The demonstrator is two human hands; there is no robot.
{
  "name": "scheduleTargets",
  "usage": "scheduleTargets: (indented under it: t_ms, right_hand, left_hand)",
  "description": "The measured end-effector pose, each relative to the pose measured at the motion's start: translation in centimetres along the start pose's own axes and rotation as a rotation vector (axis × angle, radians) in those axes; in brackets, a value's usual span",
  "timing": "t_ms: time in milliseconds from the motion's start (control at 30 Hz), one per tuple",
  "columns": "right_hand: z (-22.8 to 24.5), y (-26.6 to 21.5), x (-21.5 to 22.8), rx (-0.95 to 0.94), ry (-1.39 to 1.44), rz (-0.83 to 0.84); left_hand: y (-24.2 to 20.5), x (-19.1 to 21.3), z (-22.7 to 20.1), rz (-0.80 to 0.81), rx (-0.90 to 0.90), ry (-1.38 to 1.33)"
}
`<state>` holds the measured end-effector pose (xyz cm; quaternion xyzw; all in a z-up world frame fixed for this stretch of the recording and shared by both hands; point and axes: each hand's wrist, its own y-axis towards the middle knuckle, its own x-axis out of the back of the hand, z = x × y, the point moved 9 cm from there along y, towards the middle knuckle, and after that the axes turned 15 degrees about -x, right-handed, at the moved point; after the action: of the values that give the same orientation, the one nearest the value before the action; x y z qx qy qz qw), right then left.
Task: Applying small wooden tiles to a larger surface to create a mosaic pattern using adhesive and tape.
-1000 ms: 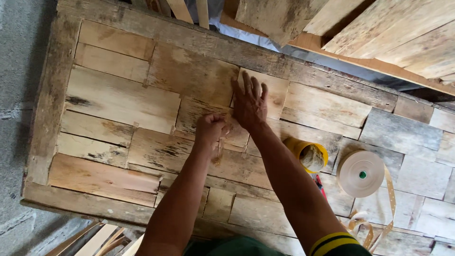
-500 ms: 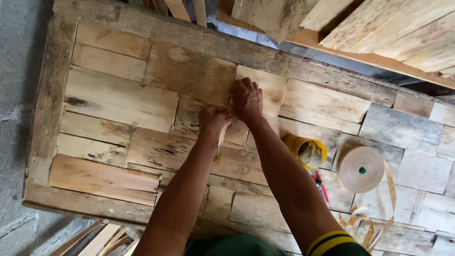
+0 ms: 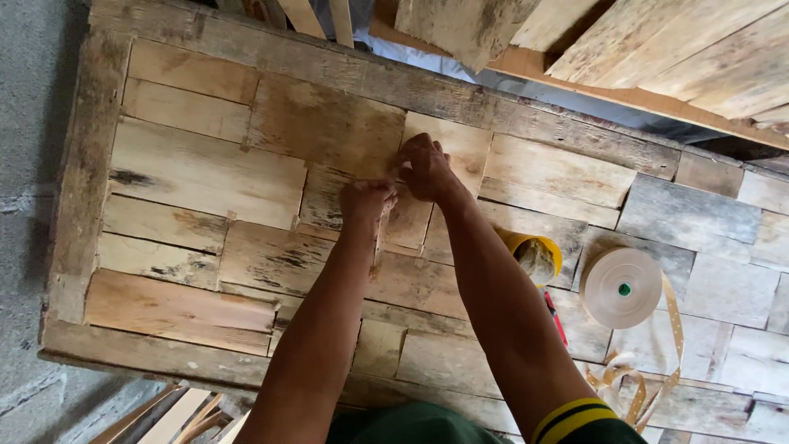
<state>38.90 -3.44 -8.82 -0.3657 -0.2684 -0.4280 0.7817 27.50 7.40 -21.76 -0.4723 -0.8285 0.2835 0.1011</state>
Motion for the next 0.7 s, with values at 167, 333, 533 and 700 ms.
scheduleTargets:
  t_ms: [167, 333, 533, 700]
  right_hand:
    - [-0.6, 0.2, -0.9, -0.109, -0.024, 0.062]
    - [-0.6, 0.6, -1.1, -0.192, -0.144, 0.002]
    - [-0.8, 0.8, -1.6, -0.178, -0.239, -0.026]
    - [-0.6, 1.0, -1.8, -0.201, -0.322, 0.001]
  left_hand:
    - [0.1, 0.1, 0.3, -0.024, 0.002, -0.003]
    - [1.9, -0.7, 2.2, 0.022, -0.060, -0.104]
    - [-2.5, -1.2, -6.4, -0.048, -0.073, 0.055]
    - [-0.4, -0.9, -5.5, 0.042, -0.191, 0.623]
